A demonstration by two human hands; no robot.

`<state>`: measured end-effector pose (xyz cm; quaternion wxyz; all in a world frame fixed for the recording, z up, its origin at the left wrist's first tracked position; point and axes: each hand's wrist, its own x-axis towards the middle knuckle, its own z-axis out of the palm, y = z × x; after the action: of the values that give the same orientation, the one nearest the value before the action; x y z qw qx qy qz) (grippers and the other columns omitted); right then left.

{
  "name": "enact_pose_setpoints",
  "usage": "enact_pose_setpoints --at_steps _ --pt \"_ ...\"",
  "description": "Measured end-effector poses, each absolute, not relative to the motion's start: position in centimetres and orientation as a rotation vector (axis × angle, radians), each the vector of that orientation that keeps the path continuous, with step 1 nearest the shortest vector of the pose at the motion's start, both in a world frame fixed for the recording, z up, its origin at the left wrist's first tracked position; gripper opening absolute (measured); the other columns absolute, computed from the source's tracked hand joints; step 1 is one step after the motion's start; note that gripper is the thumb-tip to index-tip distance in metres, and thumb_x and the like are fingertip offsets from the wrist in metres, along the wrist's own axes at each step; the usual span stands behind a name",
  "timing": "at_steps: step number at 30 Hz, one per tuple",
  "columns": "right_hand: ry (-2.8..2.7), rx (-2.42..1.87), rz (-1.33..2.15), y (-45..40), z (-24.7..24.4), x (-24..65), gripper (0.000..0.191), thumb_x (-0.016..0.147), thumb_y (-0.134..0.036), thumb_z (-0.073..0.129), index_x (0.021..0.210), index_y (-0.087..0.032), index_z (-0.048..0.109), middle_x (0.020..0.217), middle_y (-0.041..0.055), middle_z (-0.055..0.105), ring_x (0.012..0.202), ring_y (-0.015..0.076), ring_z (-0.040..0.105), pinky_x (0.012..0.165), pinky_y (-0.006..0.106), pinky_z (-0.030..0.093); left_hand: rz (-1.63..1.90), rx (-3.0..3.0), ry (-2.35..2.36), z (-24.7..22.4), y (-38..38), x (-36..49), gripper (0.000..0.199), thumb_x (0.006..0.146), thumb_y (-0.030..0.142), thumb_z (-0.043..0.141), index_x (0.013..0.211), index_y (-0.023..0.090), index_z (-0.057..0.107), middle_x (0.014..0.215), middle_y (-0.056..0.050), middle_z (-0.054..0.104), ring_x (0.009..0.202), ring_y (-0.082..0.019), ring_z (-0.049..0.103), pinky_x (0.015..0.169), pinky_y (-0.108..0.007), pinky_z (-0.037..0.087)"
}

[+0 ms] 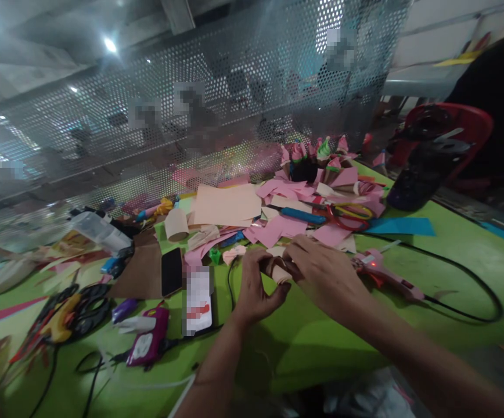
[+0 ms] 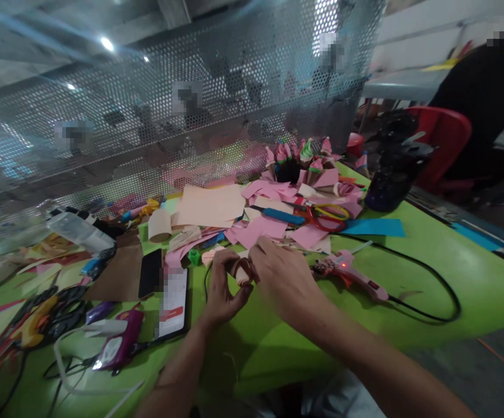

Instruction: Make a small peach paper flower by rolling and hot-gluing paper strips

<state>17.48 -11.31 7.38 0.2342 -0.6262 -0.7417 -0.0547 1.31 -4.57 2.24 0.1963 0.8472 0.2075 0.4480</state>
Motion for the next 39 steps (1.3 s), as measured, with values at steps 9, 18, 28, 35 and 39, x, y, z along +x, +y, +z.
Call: enact_pose_setpoints --at_steps 9,18,28,35,39 --pt "-1.918 -1.698 0.209 -9.4 7.8 18.5 0.009 0.078 -0.012 0.065 0.075 -0.02 0.062 0.08 0.0013 0.063 0.069 0.0149 0.057 0.058 0.026 0.03 1.092 2.11 0.689 2.3 -4.4 1.2 0.028 0.086 0.033 0.058 0.11 0.023 0.049 0.102 -0.005 0.055 0.091 -0.019 0.054 0.079 -0.033 0.047" --pt "-1.876 -1.655 0.476 -8.4 7.8 18.5 0.011 0.073 -0.015 0.072 0.071 -0.018 0.062 0.077 0.0006 0.064 0.069 0.0149 0.055 0.06 0.025 0.032 1.076 1.935 0.707 1.8 -3.9 1.2 0.026 0.08 0.036 0.059 0.102 0.023 0.052 0.095 -0.003 0.058 0.087 -0.02 0.057 0.077 -0.033 0.05" --pt "-1.806 -1.342 0.581 -8.0 6.5 19.2 0.01 0.087 -0.016 0.057 0.081 -0.018 0.065 0.079 0.0023 0.066 0.074 0.0153 0.06 0.065 0.026 0.04 1.083 1.51 0.742 1.9 -4.2 1.8 0.03 0.08 0.049 0.062 0.092 0.025 0.051 0.086 0.0 0.056 0.078 -0.017 0.057 0.061 -0.028 0.054" --pt "-1.793 -1.313 0.56 -8.3 5.8 19.4 0.008 0.081 -0.012 0.063 0.083 -0.019 0.064 0.08 -0.0001 0.066 0.065 0.012 0.055 0.061 0.024 0.039 1.158 1.558 0.773 1.6 -3.8 1.8 0.031 0.079 0.051 0.062 0.087 0.023 0.054 0.083 -0.001 0.055 0.077 -0.017 0.053 0.067 -0.029 0.053" --pt "-1.824 -1.361 0.464 -8.4 5.6 19.0 0.008 0.081 -0.011 0.065 0.079 -0.019 0.062 0.077 0.0003 0.066 0.067 0.0132 0.056 0.062 0.024 0.038 1.113 1.528 0.715 1.0 -3.7 1.6 0.031 0.081 0.051 0.059 0.091 0.023 0.056 0.084 -0.002 0.056 0.077 -0.018 0.054 0.066 -0.03 0.052"
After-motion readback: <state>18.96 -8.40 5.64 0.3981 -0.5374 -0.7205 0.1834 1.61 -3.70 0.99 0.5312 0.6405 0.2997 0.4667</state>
